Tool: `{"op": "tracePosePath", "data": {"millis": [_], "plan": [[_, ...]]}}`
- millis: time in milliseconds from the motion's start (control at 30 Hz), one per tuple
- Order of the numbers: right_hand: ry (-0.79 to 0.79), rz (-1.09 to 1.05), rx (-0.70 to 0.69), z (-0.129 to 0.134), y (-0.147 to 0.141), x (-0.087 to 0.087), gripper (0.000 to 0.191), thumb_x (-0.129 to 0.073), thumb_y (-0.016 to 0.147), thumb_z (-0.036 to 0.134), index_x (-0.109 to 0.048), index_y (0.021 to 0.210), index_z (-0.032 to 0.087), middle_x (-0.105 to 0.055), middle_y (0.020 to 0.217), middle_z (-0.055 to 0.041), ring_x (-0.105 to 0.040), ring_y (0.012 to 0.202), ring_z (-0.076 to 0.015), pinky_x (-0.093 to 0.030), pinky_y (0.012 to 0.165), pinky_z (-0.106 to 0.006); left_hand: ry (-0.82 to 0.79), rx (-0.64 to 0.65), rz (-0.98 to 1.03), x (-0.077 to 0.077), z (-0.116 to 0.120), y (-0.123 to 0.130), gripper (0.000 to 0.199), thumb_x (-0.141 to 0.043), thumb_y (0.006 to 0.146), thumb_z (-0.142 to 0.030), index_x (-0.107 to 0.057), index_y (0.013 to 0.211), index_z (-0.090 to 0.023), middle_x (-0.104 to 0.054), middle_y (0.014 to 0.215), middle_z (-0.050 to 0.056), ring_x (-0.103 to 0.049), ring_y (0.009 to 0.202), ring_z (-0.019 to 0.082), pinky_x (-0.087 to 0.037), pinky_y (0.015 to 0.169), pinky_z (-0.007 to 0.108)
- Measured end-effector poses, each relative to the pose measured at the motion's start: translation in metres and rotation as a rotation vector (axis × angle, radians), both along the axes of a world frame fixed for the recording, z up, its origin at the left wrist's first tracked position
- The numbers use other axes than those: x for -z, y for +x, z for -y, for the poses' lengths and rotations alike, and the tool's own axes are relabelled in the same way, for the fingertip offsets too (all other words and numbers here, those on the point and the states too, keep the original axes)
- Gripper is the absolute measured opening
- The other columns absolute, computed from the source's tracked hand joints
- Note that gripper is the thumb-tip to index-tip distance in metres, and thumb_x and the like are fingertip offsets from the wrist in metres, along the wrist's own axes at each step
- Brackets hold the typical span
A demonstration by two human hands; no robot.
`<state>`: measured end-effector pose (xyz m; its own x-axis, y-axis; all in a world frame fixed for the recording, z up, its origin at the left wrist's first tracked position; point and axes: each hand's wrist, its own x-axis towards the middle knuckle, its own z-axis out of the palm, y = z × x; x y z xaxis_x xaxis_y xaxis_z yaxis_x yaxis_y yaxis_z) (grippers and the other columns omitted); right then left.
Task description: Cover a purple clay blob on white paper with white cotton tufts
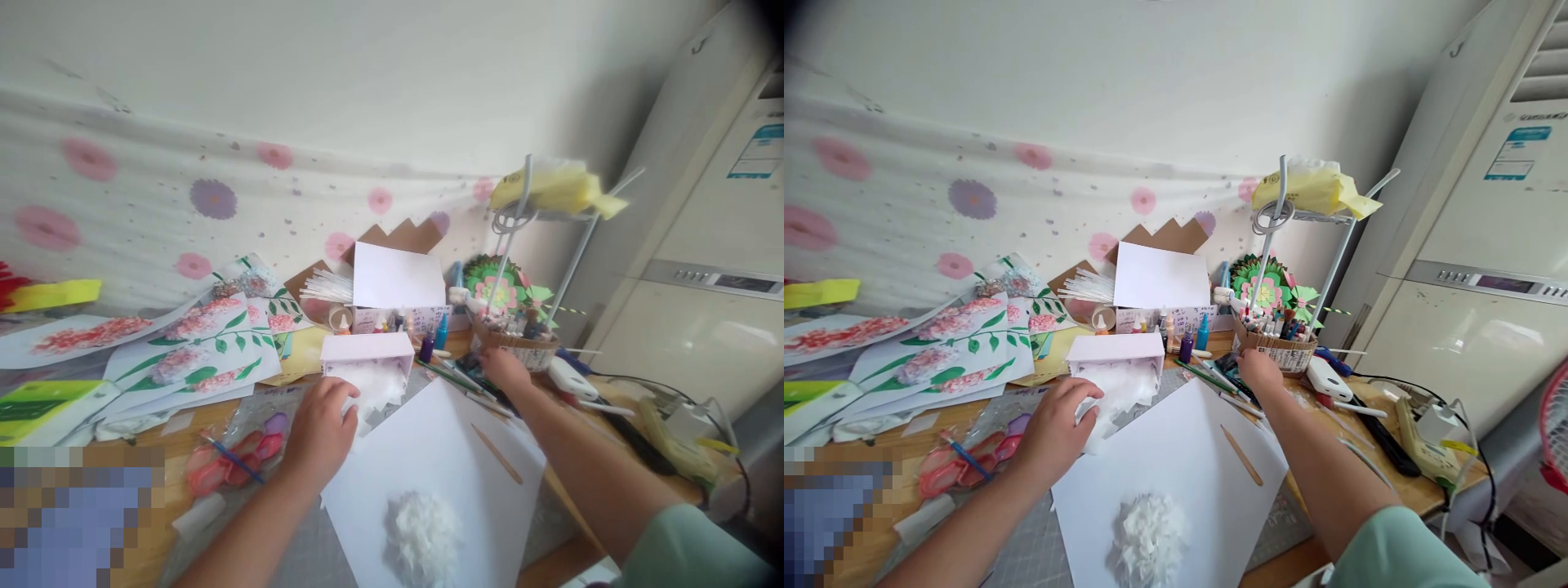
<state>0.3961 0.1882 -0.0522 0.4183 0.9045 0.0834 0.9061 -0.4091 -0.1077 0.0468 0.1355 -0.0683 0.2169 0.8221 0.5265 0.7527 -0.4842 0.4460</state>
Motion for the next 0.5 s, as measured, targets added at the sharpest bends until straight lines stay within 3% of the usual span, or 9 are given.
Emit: {"op": "tracePosePath", "data": {"millis": [200,333,500], "plan": [[0.105,-0.162,0.073,-0.010,-0.003,0.003,0.025,-0.051,0.084,0.036,-0.058,0.095,0.015,-0.061,0.094,-0.0057,-0.058,0.083,-0.0170,-0.047,0.072,-0.033,-0.025,0.034,0.056,0.001,0.001,0.001,0.014,-0.044,0.076,-0.017,-0.056,0.083,-0.021,-0.054,0.094,0.002,-0.050,0.092,0.020,-0.041,0.081,0.034],[0.246,-0.239,0.027,0.000,-0.015,-0.014,0.015,-0.054,0.077,0.031,-0.061,0.073,0.018,-0.065,0.074,-0.0048,-0.060,0.072,-0.0191,-0.041,0.057,-0.026,-0.018,0.062,0.090,-0.001,0.001,0.003,0.012,-0.046,0.076,-0.019,-0.056,0.082,-0.021,-0.054,0.094,0.003,-0.051,0.092,0.020,-0.042,0.081,0.035],[0.346,-0.348,-0.179,0.041,-0.057,-0.043,0.017,-0.055,0.072,0.036,-0.059,0.068,0.019,-0.061,0.063,-0.0006,-0.053,0.055,-0.0135,-0.035,0.047,-0.022,-0.027,0.129,0.199,-0.006,0.011,0.008,0.024,-0.053,0.075,-0.025,-0.051,0.098,-0.021,-0.054,0.102,0.004,-0.052,0.096,0.020,-0.043,0.082,0.035]]}}
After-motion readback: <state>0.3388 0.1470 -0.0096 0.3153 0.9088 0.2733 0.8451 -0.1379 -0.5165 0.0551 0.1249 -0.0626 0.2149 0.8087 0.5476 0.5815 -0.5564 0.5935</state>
